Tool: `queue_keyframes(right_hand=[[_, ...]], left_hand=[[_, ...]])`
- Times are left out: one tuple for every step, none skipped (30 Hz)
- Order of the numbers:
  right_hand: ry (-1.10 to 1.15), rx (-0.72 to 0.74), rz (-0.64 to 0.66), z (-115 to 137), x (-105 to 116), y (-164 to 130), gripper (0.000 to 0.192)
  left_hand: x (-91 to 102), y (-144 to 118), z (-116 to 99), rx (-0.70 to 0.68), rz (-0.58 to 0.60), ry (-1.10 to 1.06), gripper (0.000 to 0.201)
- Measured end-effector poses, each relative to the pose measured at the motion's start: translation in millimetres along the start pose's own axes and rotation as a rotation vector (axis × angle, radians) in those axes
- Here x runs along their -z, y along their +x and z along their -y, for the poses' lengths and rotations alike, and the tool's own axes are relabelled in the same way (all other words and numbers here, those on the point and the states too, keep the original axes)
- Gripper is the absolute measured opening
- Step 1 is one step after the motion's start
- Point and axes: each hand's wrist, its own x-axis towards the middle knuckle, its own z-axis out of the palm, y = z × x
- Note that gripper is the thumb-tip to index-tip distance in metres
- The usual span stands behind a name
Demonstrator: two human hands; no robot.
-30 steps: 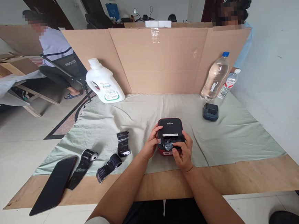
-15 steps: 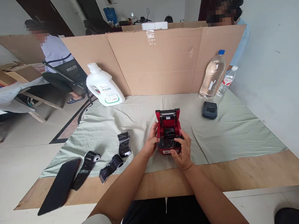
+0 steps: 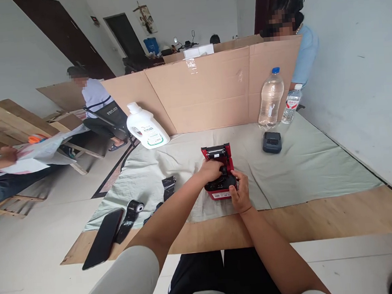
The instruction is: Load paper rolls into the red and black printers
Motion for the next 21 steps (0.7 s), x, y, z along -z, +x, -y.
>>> queue_keyframes(right_hand=[[-0.008, 0.004, 0.0, 0.3, 0.3, 0.2, 0.043], [-0.017, 0.006, 0.001, 0.5, 0.4, 0.4, 0.042], [-0.026, 0.007, 0.001, 0.5, 0.5, 0.5, 0.042], [-0.034, 0.007, 0.0, 0.2, 0.5, 0.6, 0.041], [-0.039, 0.008, -0.001, -0.3, 0.4, 0.6, 0.041], [-0.043, 0.01, -0.003, -1.0, 0.2, 0.5, 0.04], [-0.045, 0.014, -0.003, -2.0, 0.0, 0.3, 0.039], [-0.047, 0.017, -0.005, -3.1, -0.3, 0.0, 0.039], [-0.048, 0.019, -0.006, -4.3, -0.7, -0.4, 0.039], [-0.048, 0.021, -0.007, -5.6, -1.1, -0.8, 0.038], [-0.045, 0.021, -0.008, -6.8, -1.5, -1.3, 0.038], [-0.042, 0.019, -0.009, -7.9, -1.9, -1.7, 0.038], [-0.038, 0.017, -0.008, -8.8, -2.2, -2.0, 0.039], [-0.036, 0.016, -0.009, -9.3, -2.4, -2.3, 0.039], [-0.034, 0.016, -0.009, -9.6, -2.4, -2.4, 0.039], [-0.034, 0.017, -0.009, -9.5, -2.4, -2.4, 0.039], [-0.035, 0.019, -0.01, -9.3, -2.3, -2.3, 0.039], [-0.036, 0.022, -0.01, -8.9, -2.1, -2.2, 0.039], [-0.038, 0.022, -0.009, -8.5, -1.9, -2.1, 0.039], [-0.039, 0.018, -0.007, -8.3, -1.7, -1.9, 0.039], [-0.04, 0.014, -0.005, -8.3, -1.6, -1.9, 0.039]], left_hand=[[1.9, 5.0, -4.6, 0.003, 0.056, 0.053, 0.024], [2.3, 9.2, -8.1, 0.011, 0.089, 0.079, 0.021], [1.7, 12.4, -10.4, 0.022, 0.101, 0.087, 0.019], [0.4, 14.5, -11.3, 0.032, 0.099, 0.087, 0.017], [-1.3, 15.6, -11.0, 0.04, 0.097, 0.09, 0.017], [-3.1, 15.5, -9.6, 0.045, 0.094, 0.094, 0.018], [-4.7, 14.5, -7.4, 0.046, 0.081, 0.089, 0.019], [-6.1, 12.8, -4.6, 0.045, 0.053, 0.067, 0.022], [-7.3, 10.5, -1.7, 0.042, 0.015, 0.026, 0.025], [-8.2, 7.8, 1.3, 0.039, -0.028, -0.034, 0.029], [-8.9, 5.0, 4.3, 0.039, -0.073, -0.116, 0.032], [-9.3, 2.1, 7.5, 0.036, -0.111, -0.224, 0.034], [-9.4, -0.9, 11.2, 0.027, -0.138, -0.356, 0.034], [-9.0, -4.1, 16.0, 0.007, -0.148, -0.504, 0.032], [-7.9, -7.5, 22.7, -0.028, -0.146, -0.666, 0.031], [-6.1, -11.5, 31.7, -0.073, -0.131, -0.829, 0.03], [-3.5, -16.0, 43.8, -0.121, -0.098, -0.976, 0.032], [0.0, -21.4, 59.0, -0.155, -0.054, -1.093, 0.035], [3.9, -27.7, 77.2, -0.165, -0.003, -1.171, 0.039], [8.1, -34.9, 97.7, -0.144, 0.039, -1.214, 0.043], [12.1, -43.0, 119.7, -0.081, 0.06, -1.22, 0.046]])
